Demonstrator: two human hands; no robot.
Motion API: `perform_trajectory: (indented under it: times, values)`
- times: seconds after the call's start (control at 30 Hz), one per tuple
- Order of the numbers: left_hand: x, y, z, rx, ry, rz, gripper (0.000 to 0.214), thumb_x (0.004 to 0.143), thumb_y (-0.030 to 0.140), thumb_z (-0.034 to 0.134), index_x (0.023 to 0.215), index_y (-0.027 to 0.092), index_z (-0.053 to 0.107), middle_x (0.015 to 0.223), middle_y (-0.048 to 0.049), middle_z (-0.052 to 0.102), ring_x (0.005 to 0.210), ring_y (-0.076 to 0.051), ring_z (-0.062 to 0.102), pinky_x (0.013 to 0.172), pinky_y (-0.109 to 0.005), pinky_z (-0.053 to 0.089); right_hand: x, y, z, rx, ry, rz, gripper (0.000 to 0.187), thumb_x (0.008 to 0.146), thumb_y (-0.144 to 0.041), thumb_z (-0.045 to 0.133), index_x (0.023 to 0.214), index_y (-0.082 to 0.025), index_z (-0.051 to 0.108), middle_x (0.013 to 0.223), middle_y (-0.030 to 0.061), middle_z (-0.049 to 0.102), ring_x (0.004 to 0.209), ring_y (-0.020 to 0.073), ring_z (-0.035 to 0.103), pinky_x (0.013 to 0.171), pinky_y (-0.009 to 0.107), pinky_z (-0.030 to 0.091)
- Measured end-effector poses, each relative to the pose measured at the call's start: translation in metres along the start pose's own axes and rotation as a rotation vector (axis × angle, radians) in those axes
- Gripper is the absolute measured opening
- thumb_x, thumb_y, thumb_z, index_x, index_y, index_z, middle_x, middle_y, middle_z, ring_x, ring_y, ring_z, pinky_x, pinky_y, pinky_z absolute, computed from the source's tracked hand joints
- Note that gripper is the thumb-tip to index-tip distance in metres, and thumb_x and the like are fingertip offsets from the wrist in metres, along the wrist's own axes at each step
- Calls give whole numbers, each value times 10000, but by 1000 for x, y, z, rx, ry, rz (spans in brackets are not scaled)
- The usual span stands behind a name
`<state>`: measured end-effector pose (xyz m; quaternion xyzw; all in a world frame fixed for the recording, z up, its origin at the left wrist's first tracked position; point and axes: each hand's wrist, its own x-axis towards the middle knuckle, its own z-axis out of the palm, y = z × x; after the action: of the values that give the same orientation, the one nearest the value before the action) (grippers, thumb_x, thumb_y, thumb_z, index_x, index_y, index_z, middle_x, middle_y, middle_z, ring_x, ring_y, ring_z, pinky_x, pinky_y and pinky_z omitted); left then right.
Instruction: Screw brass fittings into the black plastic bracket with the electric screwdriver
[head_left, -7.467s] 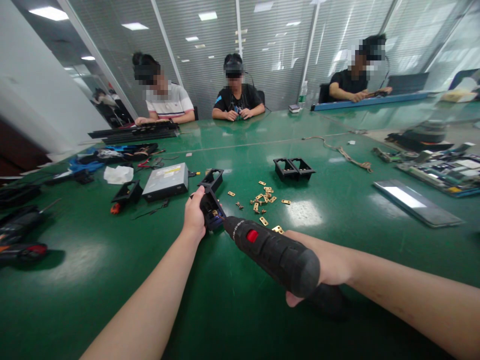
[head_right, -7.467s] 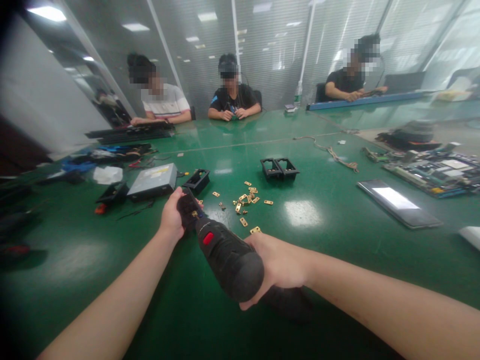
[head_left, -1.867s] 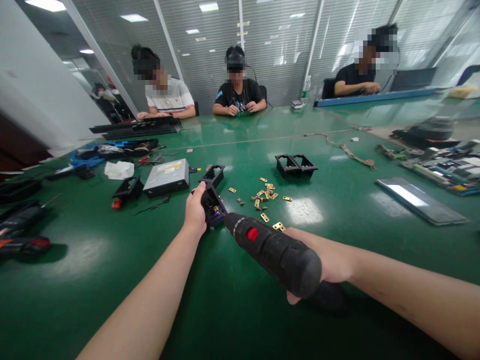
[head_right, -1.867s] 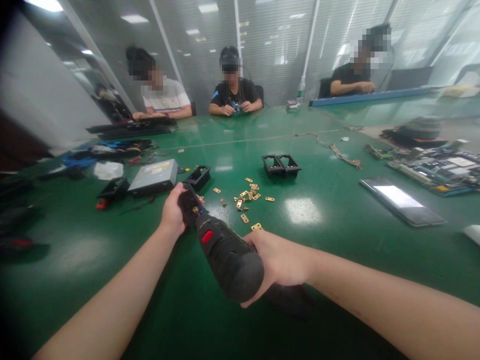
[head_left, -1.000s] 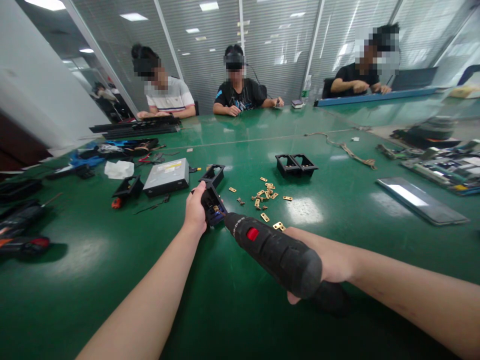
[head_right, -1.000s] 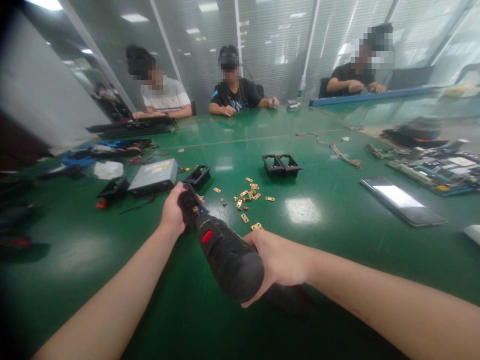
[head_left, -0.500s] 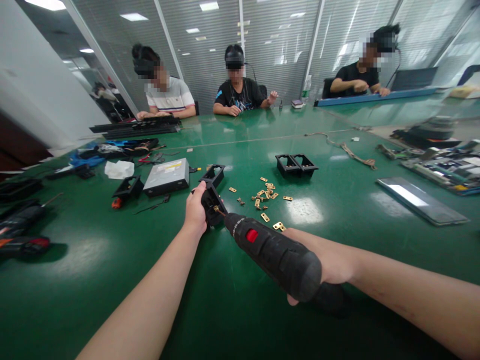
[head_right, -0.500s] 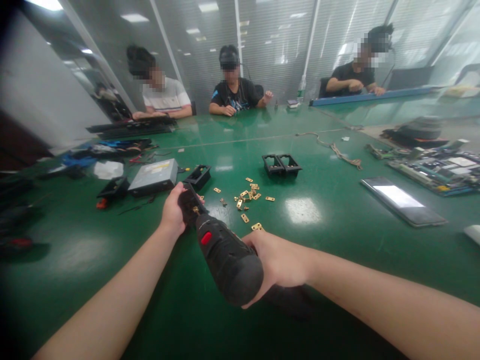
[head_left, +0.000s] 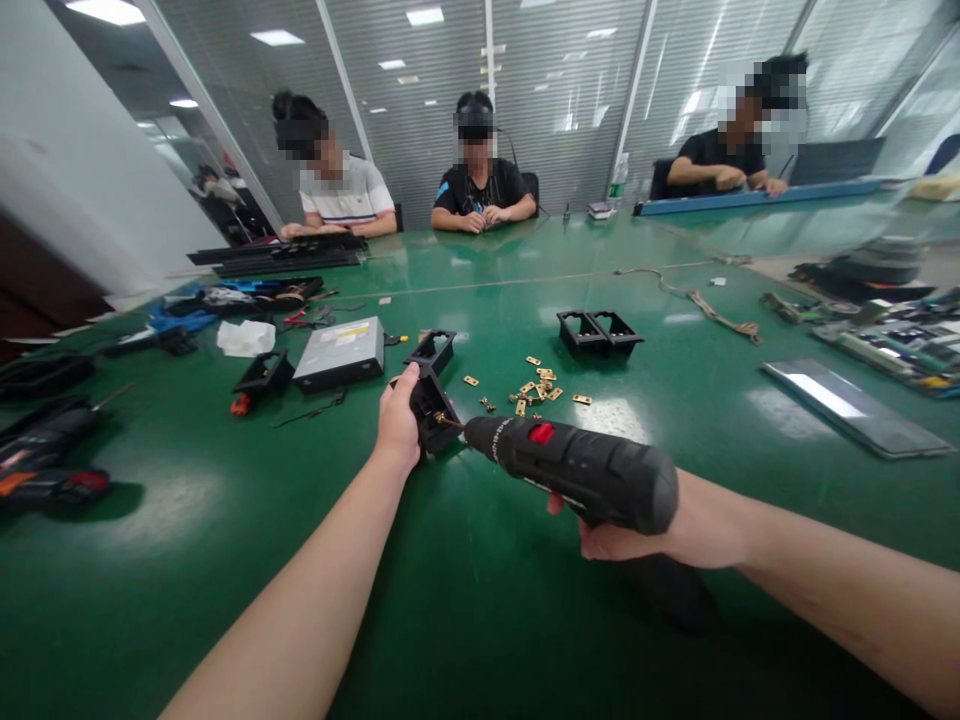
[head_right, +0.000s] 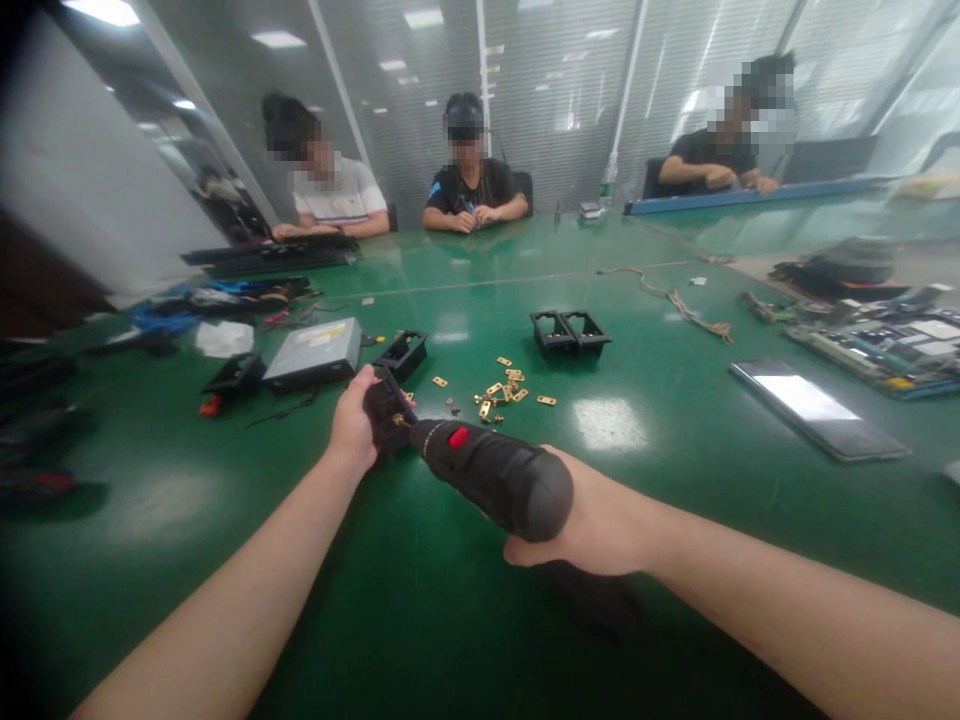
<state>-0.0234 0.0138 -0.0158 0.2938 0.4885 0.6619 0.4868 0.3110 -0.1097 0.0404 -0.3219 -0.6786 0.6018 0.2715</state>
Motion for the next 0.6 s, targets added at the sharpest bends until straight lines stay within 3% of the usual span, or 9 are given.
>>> perform_trajectory:
  times: [0.07,0.2,0.37,0.6]
  values:
    - [1,-1,0,-1,6,2,478,984,630,974,1066,269,671,891,-29,777,745,-269,807,727,-412,756,-4,3,3,-1,45,-13,522,826,-244,1009,1345,-261,962,1125,37,904,843,232,771,743,343,657]
    - [2,-1,-1,7,11,-1,460,982,612,986,1084,255,715,927,-35,805,773,-255,817,742,-391,762,-8,6,9,-73,97,-45,638,874,-339,1042,1501,-274,944,1072,39,901,808,244,766,753,373,684]
    - [3,-3,-3,-4,4,1,487,957,626,1007,1072,241,732,913,-39,803,776,-258,819,754,-390,748,-10,10,13,-209,130,-65,491,969,-612,1063,1299,-268,944,1091,66,902,953,309,820,876,441,738]
    - [3,-3,-4,-4,0,-17,552,937,675,1035,1079,248,715,896,-35,794,743,-263,812,739,-408,730,-19,36,12,-262,212,-128,565,1000,-675,1033,1368,-265,905,1166,107,919,1077,359,873,1091,549,773]
